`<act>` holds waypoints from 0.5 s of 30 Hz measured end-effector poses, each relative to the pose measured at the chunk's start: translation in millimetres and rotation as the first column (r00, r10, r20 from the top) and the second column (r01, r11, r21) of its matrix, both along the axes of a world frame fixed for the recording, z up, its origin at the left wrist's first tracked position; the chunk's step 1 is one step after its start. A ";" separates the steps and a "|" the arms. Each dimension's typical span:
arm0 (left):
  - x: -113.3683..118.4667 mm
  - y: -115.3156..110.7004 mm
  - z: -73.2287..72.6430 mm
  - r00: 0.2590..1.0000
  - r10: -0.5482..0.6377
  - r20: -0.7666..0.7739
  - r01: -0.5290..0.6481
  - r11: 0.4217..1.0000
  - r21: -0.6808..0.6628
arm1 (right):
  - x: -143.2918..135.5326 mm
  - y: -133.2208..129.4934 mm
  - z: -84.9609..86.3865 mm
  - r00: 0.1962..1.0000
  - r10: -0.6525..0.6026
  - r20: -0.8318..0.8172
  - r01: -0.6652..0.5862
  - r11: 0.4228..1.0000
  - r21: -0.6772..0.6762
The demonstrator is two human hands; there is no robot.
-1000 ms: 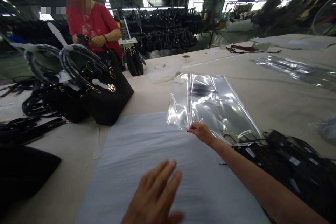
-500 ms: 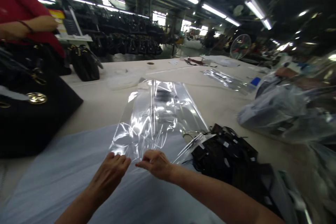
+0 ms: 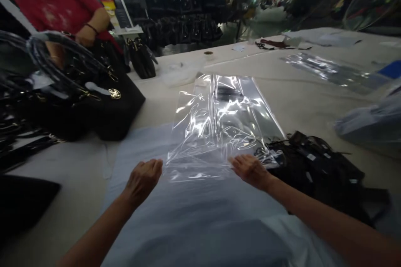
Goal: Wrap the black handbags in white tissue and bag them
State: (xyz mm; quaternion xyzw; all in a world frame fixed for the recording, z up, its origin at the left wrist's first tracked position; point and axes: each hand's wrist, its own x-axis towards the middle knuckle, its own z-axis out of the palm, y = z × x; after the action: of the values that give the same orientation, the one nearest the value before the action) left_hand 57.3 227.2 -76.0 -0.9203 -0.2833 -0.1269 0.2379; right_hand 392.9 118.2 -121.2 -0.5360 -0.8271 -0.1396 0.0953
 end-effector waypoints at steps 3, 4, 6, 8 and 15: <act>-11.6 -18.1 -5.1 0.989 0.061 -0.137 -0.081 0.985 -0.151 | 1.3 -17.7 11.7 0.945 -0.255 -0.205 0.222 0.960 -0.168; -13.0 -23.2 -6.2 0.980 0.098 -0.176 -0.131 0.973 -0.188 | -1.4 -21.7 17.0 0.882 -0.384 -0.273 0.316 0.912 -0.260; -13.0 -30.1 -6.7 0.956 0.194 -0.220 -0.248 0.934 -0.257 | -8.3 -25.6 26.9 0.713 -0.598 -0.367 0.402 0.777 -0.485; -10.3 -31.5 -4.7 0.912 0.354 -0.209 -0.408 0.837 -0.364 | -14.6 -25.3 34.2 0.597 -0.689 -0.412 0.364 0.690 -0.626; 2.2 -17.2 15.4 0.385 0.920 -0.074 -0.082 -0.046 -0.996 | -22.2 -17.4 41.0 0.633 -0.589 -0.502 0.446 0.808 -0.385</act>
State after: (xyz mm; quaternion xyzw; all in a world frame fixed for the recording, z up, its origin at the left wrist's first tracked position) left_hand 59.5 210.0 -60.6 -0.5180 -0.7169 -0.1372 -0.4460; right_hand 370.7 100.8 -80.2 -0.7743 -0.5724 0.1102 0.2465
